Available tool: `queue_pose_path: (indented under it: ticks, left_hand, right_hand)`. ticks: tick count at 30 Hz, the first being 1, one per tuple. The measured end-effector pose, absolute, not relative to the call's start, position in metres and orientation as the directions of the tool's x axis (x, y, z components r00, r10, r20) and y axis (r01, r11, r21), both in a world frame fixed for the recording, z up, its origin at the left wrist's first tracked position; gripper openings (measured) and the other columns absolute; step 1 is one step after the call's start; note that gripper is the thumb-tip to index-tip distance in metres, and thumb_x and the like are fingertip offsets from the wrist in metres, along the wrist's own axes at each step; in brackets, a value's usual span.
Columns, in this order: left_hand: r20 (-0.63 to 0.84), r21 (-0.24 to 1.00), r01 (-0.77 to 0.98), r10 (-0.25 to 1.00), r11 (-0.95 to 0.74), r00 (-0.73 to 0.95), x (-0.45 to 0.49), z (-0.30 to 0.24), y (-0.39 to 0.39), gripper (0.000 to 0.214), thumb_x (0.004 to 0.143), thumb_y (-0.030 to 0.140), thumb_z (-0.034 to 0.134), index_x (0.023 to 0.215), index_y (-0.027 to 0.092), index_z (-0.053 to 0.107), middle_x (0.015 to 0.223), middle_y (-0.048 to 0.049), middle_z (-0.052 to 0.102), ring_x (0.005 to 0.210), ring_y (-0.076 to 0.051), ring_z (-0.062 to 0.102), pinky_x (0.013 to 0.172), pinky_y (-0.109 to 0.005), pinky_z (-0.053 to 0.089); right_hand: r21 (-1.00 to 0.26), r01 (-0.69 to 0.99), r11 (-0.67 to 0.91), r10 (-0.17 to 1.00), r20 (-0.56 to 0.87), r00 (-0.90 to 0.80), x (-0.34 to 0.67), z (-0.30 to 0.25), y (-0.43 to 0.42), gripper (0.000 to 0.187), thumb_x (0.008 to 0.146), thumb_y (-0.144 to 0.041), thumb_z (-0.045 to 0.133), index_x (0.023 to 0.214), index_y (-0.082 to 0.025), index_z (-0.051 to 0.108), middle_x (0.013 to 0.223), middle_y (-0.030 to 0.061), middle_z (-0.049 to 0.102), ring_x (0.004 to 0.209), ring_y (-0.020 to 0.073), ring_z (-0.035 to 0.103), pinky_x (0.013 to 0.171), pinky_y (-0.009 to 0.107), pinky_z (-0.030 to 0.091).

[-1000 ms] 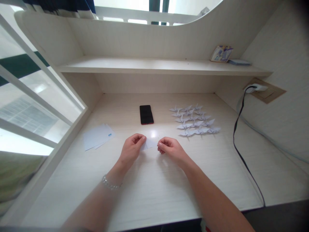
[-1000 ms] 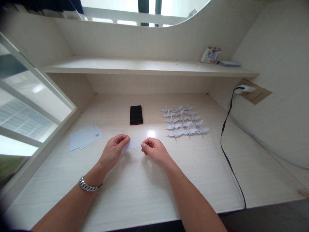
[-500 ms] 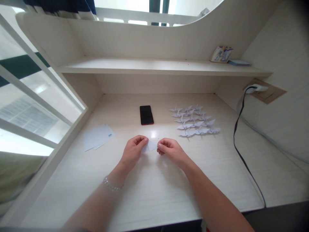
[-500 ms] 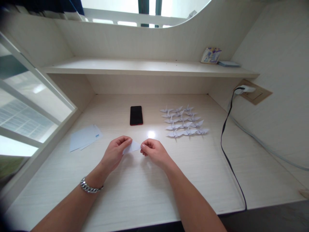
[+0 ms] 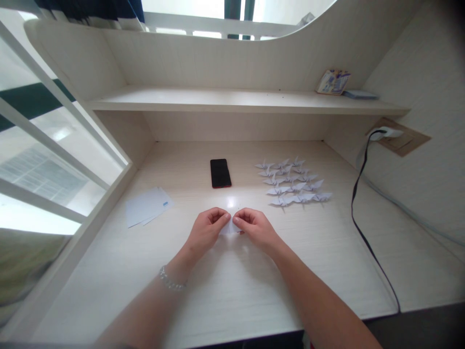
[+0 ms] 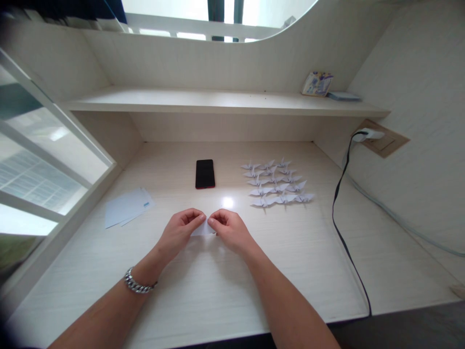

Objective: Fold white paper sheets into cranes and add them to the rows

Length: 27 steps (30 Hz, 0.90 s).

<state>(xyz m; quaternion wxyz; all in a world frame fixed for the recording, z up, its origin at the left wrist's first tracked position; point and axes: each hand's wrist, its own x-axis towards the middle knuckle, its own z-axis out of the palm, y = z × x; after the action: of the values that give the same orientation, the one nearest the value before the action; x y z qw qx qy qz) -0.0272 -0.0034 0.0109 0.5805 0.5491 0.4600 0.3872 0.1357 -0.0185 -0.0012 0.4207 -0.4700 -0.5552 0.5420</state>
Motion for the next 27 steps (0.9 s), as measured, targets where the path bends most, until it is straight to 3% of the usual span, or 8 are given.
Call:
queue_pose_path:
  ticks: [13,21,27]
  left_hand:
    - [-0.17,0.975,-0.113,0.969,0.192,0.178,-0.04,0.007,0.006,0.022,0.072,0.035,0.064,0.072,0.013,0.06,0.063,0.0018,0.055,0.055,-0.008,0.046,0.052,-0.02,0.033]
    - [-0.13,0.988,-0.07,0.986,0.137,0.101,-0.044,0.006,0.009,0.022,0.071,0.036,0.064,0.075,0.014,0.061,0.067,0.0006,0.058,0.059,-0.009,0.049,0.054,-0.02,0.035]
    - [-0.093,0.996,-0.003,0.99,0.094,0.103,-0.04,0.007,0.007,0.023,0.071,0.037,0.064,0.074,0.014,0.062,0.066,-0.0001,0.059,0.058,-0.01,0.048,0.054,-0.021,0.036]
  right_hand:
    - [-0.998,-0.037,-0.05,0.971,-0.04,-0.235,0.141,0.01,-0.02,0.013,0.077,-0.028,0.058,0.073,-0.015,0.059,0.065,0.0016,0.06,0.059,0.0112,0.052,0.058,0.025,0.041]
    - [-0.995,-0.068,-0.069,0.984,-0.057,-0.166,0.149,0.009,-0.016,0.016,0.076,-0.031,0.059,0.073,-0.015,0.059,0.066,0.0024,0.06,0.058,0.0114,0.052,0.056,0.025,0.041]
    - [-0.999,0.044,-0.019,0.98,-0.027,-0.199,0.146,0.006,-0.018,0.015,0.078,-0.031,0.056,0.076,-0.016,0.059,0.07,0.0027,0.061,0.062,0.012,0.053,0.059,0.026,0.042]
